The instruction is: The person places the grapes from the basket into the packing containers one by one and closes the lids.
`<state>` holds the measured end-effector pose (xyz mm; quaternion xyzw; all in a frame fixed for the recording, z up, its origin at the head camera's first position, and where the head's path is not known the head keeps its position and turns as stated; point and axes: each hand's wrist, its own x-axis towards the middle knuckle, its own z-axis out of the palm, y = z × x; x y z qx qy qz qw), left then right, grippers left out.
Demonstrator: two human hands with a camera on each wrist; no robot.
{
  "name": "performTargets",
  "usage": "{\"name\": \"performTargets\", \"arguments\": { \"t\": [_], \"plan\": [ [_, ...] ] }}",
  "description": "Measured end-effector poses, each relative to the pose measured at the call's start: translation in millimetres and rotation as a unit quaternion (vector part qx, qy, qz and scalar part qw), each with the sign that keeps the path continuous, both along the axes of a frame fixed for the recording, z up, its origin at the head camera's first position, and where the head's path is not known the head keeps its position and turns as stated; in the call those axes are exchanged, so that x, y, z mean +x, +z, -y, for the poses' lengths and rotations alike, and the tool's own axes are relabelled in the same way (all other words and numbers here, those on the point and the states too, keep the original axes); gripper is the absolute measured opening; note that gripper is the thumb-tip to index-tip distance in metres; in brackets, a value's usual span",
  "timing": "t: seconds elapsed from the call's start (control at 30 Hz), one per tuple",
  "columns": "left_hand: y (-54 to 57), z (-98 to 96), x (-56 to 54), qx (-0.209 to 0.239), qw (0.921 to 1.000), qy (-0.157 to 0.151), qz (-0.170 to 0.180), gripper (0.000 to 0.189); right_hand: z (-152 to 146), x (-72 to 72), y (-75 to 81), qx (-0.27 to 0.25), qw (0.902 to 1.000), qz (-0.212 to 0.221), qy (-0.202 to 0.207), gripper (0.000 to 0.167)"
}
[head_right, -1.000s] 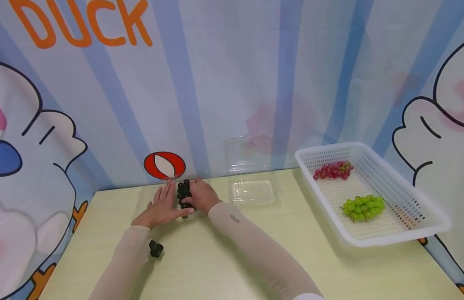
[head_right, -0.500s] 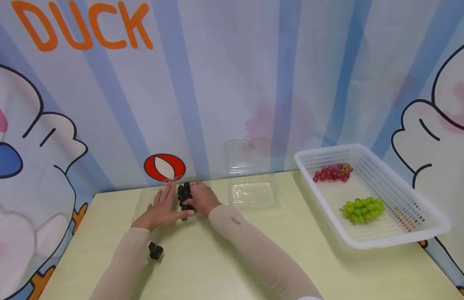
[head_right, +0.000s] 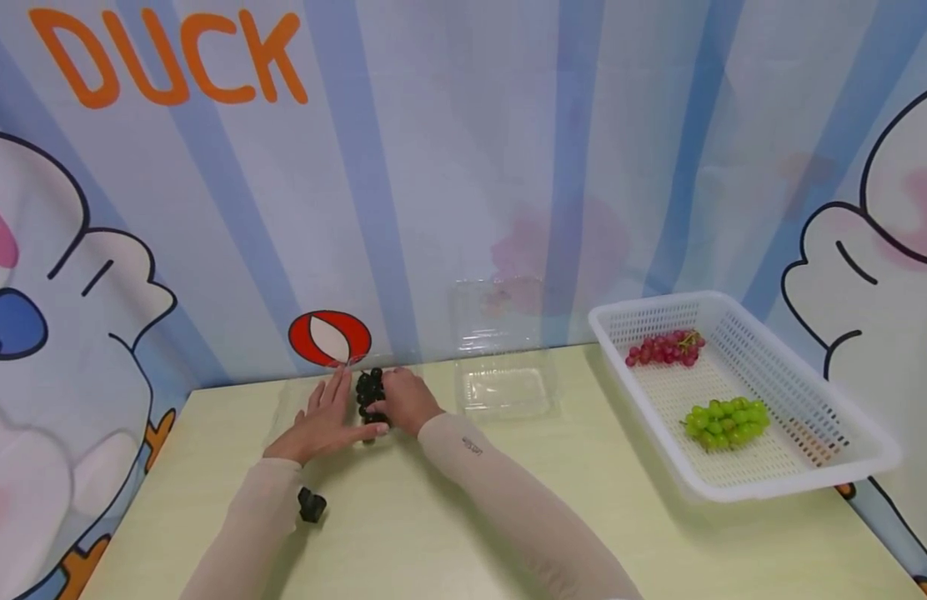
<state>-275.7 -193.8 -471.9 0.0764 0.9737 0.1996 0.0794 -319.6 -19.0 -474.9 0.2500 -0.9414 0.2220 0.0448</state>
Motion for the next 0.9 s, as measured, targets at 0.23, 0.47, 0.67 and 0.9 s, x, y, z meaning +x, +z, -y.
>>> {"name": "performTargets", "arguments": {
  "t": [0.23, 0.47, 0.67, 0.9],
  "plan": [
    [-0.4, -0.7, 1.8, 0.009, 0.9999, 0.003, 0.006, 0.131, -0.3, 1.5, -1.5, -0.004, 0.9999, 0.01, -0.005, 0.044],
    [-2.6, -0.8, 3.7, 0.01, 0.9998, 0.003, 0.014, 0.13, -0.3, 3.0, -5.3, -0.002, 0.9999, 0.009, -0.008, 0.042],
    [0.0, -1.0, 4.0, 0.015, 0.9998, 0.003, 0.009, 0.129, -0.5, 2.3, -5.2, -0.007, 1.0, -0.003, -0.005, 0.039],
    [-0.2, -0.7, 1.5, 0.012, 0.9999, 0.001, 0.002, 0.13, -0.7, -0.2, -3.6, -0.01, 0.9999, -0.002, -0.006, 0.041]
  ]
}}
